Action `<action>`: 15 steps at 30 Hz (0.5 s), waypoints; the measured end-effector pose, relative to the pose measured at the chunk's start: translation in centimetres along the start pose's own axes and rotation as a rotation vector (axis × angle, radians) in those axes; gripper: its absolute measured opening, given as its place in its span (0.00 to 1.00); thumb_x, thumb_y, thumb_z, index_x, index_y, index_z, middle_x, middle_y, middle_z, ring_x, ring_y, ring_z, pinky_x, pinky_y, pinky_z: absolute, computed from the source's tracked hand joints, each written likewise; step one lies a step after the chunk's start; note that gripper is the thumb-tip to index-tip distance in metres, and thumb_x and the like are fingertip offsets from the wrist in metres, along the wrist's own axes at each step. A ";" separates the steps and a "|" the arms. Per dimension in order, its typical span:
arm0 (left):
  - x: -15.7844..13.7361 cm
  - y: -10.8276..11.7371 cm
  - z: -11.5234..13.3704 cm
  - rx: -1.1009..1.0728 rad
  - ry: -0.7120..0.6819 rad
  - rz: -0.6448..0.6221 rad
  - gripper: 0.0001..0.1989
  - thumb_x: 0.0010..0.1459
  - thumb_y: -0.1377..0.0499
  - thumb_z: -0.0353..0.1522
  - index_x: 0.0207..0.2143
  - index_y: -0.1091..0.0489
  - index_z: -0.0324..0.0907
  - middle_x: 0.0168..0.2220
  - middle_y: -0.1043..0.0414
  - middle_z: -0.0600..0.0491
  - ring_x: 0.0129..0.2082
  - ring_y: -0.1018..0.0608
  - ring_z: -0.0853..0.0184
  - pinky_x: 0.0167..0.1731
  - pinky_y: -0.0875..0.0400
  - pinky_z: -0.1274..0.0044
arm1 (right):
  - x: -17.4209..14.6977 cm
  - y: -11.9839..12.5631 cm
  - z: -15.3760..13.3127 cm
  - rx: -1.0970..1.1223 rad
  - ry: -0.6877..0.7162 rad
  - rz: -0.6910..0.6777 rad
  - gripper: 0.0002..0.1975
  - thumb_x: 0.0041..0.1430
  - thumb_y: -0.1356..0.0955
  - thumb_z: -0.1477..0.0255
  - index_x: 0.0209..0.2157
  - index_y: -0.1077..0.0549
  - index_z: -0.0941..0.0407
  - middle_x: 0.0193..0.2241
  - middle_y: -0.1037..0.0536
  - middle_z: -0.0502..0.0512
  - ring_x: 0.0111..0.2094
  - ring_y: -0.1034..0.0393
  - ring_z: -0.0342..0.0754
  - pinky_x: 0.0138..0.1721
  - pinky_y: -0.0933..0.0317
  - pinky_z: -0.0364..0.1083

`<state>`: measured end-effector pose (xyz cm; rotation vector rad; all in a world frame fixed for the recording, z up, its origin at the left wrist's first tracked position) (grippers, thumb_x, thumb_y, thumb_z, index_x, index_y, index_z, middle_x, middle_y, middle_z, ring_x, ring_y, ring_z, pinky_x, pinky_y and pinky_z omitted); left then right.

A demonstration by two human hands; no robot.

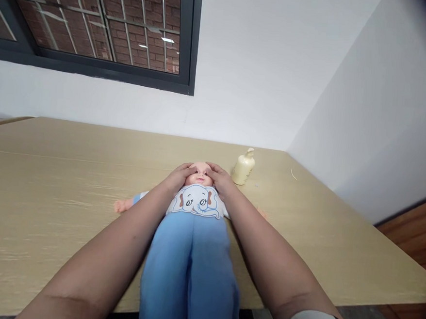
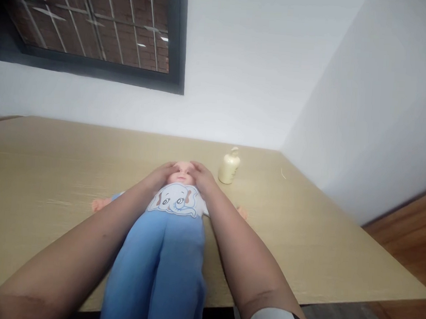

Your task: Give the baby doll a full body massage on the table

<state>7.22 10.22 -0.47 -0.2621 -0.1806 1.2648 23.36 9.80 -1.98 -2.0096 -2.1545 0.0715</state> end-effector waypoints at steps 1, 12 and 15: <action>-0.1 0.0 0.1 -0.029 0.007 -0.017 0.22 0.49 0.32 0.38 0.46 0.28 0.39 0.43 0.23 0.43 0.39 0.19 0.55 0.39 0.24 0.67 | -0.1 0.0 -0.1 0.049 -0.024 -0.020 0.25 0.54 0.28 0.64 0.54 0.30 0.50 0.49 0.22 0.56 0.49 0.26 0.55 0.52 0.32 0.57; -0.9 0.6 0.4 -0.155 0.068 -0.206 0.51 0.36 0.26 0.24 0.63 0.40 0.48 0.57 0.31 0.41 0.49 0.21 0.50 0.49 0.27 0.61 | -1.5 0.0 -1.4 0.102 -0.061 -0.216 0.51 0.44 0.21 0.69 0.67 0.45 0.51 0.65 0.38 0.61 0.58 0.33 0.59 0.58 0.36 0.58; -1.0 0.6 0.6 -0.050 0.049 -0.236 0.55 0.32 0.25 0.24 0.64 0.41 0.47 0.59 0.33 0.40 0.53 0.24 0.48 0.51 0.28 0.60 | -1.4 0.1 -1.4 -0.053 -0.032 -0.216 0.58 0.39 0.19 0.69 0.68 0.48 0.49 0.68 0.44 0.60 0.62 0.37 0.60 0.59 0.38 0.56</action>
Point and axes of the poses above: each hand's wrist, its own x-axis towards the middle knuckle, its own y-axis out of the back of the hand, z = x × y, the point moved 3 cm from there along x, towards the middle knuckle
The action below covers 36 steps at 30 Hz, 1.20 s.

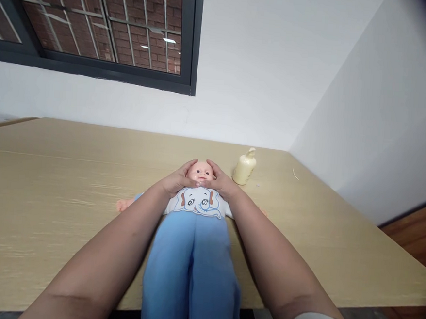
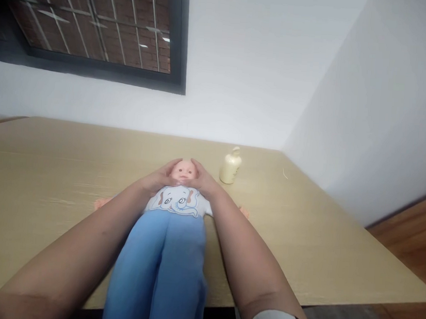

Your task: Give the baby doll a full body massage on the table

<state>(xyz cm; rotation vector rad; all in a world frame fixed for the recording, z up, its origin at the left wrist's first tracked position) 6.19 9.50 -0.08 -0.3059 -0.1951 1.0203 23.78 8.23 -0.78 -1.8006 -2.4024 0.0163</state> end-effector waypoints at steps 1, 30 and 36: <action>0.0 0.0 0.1 0.033 -0.002 0.000 0.54 0.32 0.25 0.25 0.64 0.40 0.47 0.59 0.33 0.39 0.54 0.25 0.47 0.52 0.29 0.60 | 0.1 0.1 0.1 -0.033 0.007 0.002 0.59 0.38 0.19 0.69 0.68 0.49 0.48 0.68 0.45 0.59 0.63 0.39 0.60 0.60 0.38 0.56; 1.2 2.7 0.0 0.300 -0.156 0.299 0.36 0.44 0.28 0.42 0.55 0.30 0.42 0.54 0.28 0.42 0.46 0.21 0.55 0.44 0.25 0.67 | 0.7 1.3 0.1 -0.161 0.081 0.178 0.36 0.49 0.24 0.58 0.59 0.31 0.50 0.60 0.30 0.59 0.56 0.30 0.56 0.57 0.36 0.57; 1.4 2.3 0.0 0.532 -0.164 0.228 0.42 0.42 0.26 0.37 0.60 0.35 0.48 0.61 0.34 0.45 0.53 0.26 0.54 0.43 0.25 0.71 | 0.2 -0.2 -1.1 -0.253 0.017 0.143 0.47 0.39 0.20 0.61 0.62 0.35 0.51 0.59 0.29 0.61 0.55 0.30 0.60 0.53 0.32 0.56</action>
Point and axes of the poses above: each hand's wrist, its own x-axis towards the middle knuckle, its own y-axis out of the back of the hand, z = x × y, the point moved 3 cm from there along x, towards the middle knuckle
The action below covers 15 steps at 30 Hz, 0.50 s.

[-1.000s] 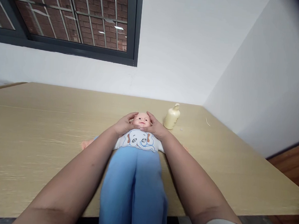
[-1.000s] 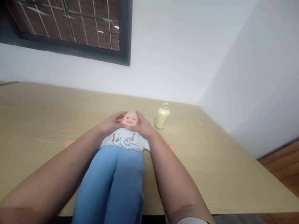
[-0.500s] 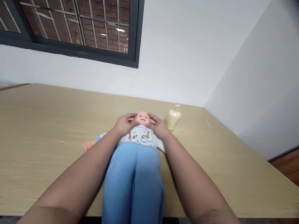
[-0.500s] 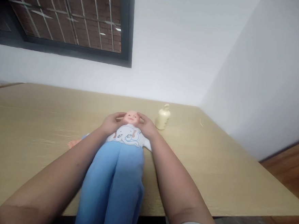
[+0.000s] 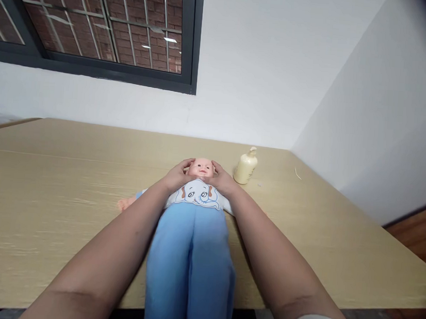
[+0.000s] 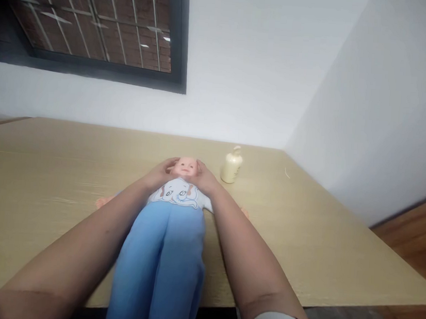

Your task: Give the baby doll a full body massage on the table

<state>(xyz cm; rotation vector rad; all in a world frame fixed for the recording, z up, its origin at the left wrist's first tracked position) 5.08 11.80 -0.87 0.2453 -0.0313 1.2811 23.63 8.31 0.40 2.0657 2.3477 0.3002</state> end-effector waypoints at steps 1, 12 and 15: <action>0.0 0.0 0.0 -0.007 0.001 -0.009 0.42 0.41 0.26 0.37 0.60 0.35 0.48 0.61 0.34 0.45 0.53 0.26 0.54 0.43 0.25 0.71 | 0.0 -0.1 -0.1 0.006 0.010 -0.019 0.45 0.39 0.20 0.62 0.60 0.34 0.51 0.58 0.28 0.61 0.55 0.30 0.60 0.53 0.32 0.56; -0.6 0.2 0.3 -0.456 0.139 -0.043 0.37 0.36 0.24 0.30 0.52 0.29 0.42 0.54 0.28 0.40 0.47 0.21 0.52 0.45 0.25 0.63 | 0.1 0.8 0.9 0.302 -0.044 -0.192 0.40 0.43 0.21 0.66 0.59 0.33 0.47 0.60 0.29 0.56 0.58 0.31 0.57 0.57 0.34 0.56; -0.5 0.5 0.3 -0.522 0.139 -0.040 0.33 0.38 0.25 0.29 0.49 0.27 0.40 0.50 0.25 0.40 0.45 0.20 0.53 0.45 0.25 0.62 | 0.1 1.1 0.9 0.373 -0.063 -0.242 0.37 0.47 0.22 0.66 0.59 0.33 0.49 0.60 0.29 0.56 0.58 0.32 0.55 0.59 0.37 0.56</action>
Point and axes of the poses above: each hand's wrist, its own x-axis towards the middle knuckle, its own y-axis out of the back of the hand, z = x × y, the point moved 3 cm from there along x, towards the middle knuckle
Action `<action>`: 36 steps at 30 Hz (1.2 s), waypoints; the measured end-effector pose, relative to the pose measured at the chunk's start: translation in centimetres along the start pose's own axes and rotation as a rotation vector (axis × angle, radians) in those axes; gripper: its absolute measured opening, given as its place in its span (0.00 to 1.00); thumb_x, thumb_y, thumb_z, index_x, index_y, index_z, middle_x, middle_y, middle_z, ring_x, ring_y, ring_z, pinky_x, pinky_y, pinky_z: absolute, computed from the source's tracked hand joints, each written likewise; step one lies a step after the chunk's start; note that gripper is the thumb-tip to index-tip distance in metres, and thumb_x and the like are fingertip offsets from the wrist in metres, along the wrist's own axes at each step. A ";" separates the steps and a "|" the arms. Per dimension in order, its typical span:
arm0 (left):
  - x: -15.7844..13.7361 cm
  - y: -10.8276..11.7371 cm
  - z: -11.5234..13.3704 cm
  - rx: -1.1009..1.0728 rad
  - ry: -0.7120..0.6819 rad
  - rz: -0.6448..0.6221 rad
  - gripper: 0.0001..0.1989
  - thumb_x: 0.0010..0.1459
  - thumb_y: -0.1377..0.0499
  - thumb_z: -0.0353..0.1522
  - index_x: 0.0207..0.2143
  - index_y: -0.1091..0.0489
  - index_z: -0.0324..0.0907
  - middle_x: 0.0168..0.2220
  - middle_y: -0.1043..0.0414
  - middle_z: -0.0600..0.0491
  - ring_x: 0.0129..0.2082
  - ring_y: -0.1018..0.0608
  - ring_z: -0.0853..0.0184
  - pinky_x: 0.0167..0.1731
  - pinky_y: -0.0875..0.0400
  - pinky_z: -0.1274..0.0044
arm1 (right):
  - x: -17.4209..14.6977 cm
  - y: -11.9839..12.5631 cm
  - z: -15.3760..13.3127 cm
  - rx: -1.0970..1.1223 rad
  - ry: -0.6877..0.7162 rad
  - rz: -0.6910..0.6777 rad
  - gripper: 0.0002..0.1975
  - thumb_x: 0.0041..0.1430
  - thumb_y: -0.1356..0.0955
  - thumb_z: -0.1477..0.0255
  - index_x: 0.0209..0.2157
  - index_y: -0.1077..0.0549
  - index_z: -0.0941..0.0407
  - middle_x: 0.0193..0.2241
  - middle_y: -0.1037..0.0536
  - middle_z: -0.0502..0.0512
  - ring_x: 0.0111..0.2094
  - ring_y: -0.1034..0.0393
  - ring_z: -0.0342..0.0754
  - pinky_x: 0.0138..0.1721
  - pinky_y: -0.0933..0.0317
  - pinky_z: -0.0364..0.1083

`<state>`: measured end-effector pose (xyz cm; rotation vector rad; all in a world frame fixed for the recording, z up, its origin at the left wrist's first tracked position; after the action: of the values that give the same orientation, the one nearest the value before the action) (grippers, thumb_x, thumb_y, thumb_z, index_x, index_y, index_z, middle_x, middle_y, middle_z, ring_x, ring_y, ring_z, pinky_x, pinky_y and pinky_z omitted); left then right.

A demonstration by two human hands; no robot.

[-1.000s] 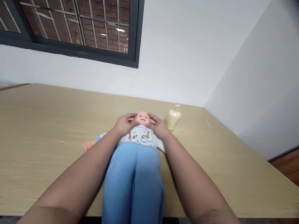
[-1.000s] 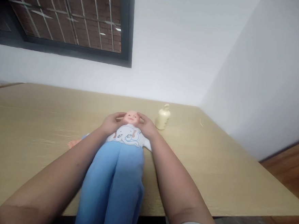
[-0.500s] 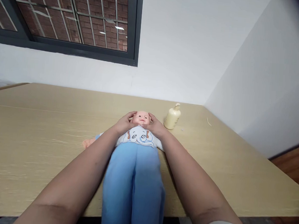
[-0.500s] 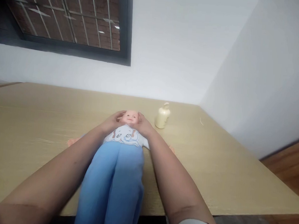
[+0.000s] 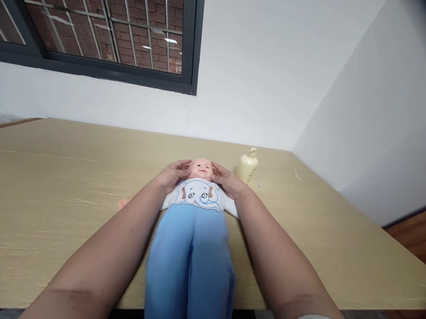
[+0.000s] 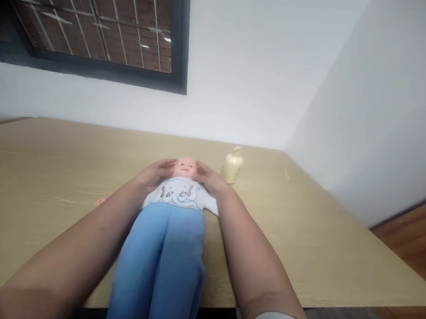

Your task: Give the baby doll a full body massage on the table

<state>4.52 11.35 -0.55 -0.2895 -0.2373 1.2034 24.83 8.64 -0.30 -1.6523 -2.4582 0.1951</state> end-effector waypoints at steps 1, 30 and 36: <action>0.0 0.0 0.0 0.001 -0.001 0.008 0.31 0.39 0.26 0.30 0.49 0.27 0.40 0.49 0.24 0.40 0.45 0.20 0.52 0.45 0.25 0.62 | 0.0 0.1 0.0 0.020 -0.003 0.011 0.36 0.49 0.23 0.65 0.59 0.33 0.50 0.59 0.28 0.56 0.58 0.31 0.55 0.59 0.37 0.56; 0.5 0.6 -0.5 0.072 0.042 0.118 0.38 0.41 0.33 0.27 0.56 0.40 0.41 0.47 0.25 0.42 0.44 0.20 0.54 0.43 0.24 0.64 | 0.3 -0.5 0.3 0.075 -0.008 0.104 0.36 0.41 0.25 0.78 0.56 0.30 0.52 0.47 0.20 0.57 0.46 0.23 0.56 0.42 0.28 0.48; 0.2 -0.4 -0.5 0.210 -0.010 0.082 0.39 0.39 0.27 0.31 0.55 0.35 0.44 0.57 0.32 0.42 0.49 0.22 0.54 0.43 0.25 0.67 | 0.1 -0.6 0.3 -0.207 0.012 0.221 0.49 0.44 0.22 0.66 0.65 0.42 0.51 0.61 0.32 0.62 0.54 0.28 0.58 0.52 0.31 0.54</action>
<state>5.05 11.36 -0.87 -0.1114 -0.1069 1.2994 24.24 8.48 -0.46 -2.0031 -2.3513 -0.0439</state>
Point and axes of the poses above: each hand's wrist, its own x-axis towards the middle knuckle, its own y-axis out of the back of the hand, z = x × y, the point moved 3 cm from there along x, towards the middle knuckle
